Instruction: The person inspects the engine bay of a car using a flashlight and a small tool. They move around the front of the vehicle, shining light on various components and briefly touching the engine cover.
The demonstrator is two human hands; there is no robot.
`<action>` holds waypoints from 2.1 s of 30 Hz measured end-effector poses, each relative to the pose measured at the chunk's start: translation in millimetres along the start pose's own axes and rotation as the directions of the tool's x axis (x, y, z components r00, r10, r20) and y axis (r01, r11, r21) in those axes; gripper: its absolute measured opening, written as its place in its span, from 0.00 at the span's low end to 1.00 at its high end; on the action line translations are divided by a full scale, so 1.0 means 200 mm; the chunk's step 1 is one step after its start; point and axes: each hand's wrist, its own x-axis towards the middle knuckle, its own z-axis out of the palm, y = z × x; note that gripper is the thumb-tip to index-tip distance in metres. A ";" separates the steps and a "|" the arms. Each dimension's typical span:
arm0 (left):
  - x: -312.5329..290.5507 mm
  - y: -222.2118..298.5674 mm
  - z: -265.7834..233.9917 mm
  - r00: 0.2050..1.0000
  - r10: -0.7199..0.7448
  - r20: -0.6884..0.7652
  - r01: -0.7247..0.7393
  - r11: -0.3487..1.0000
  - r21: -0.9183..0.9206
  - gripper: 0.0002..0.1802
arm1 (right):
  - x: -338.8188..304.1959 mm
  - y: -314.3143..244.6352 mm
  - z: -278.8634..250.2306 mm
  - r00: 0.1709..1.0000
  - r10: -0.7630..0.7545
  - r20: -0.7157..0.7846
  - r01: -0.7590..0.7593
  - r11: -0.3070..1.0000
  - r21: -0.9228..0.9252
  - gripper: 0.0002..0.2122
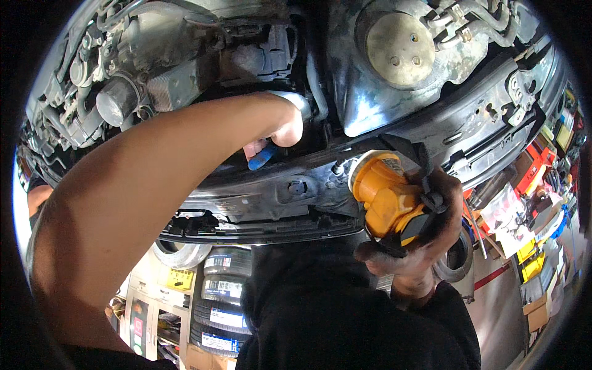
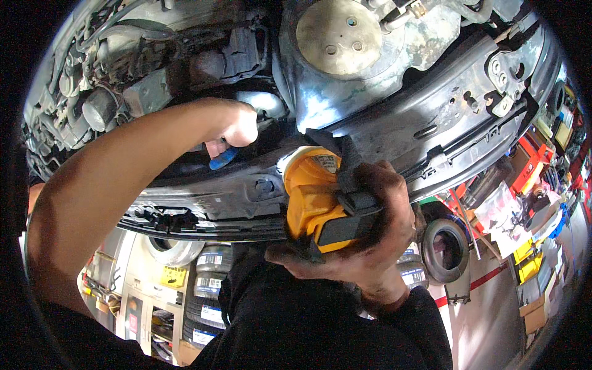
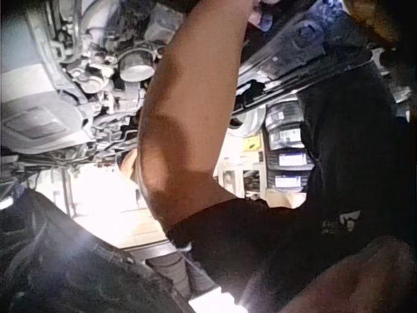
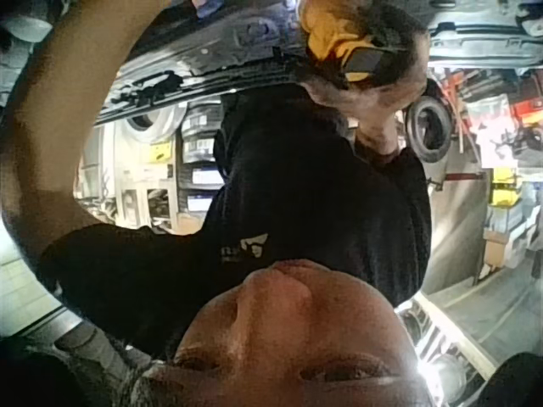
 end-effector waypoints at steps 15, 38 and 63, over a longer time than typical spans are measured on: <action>0.17 0.01 -0.01 0.974 -0.141 0.176 0.156 0.985 -0.075 0.16 | -0.03 0.04 -0.01 0.991 0.118 0.061 -0.121 0.991 0.054 0.60; 0.35 -0.04 -0.02 0.876 -0.340 0.342 0.408 0.901 -0.149 0.17 | 0.01 0.01 -0.01 0.993 0.072 0.092 -0.077 0.996 0.051 0.49; 0.32 -0.14 0.04 0.922 -0.183 0.340 0.304 0.887 -0.348 0.16 | 0.00 0.08 0.01 0.993 0.116 -0.001 -0.116 0.990 0.084 0.50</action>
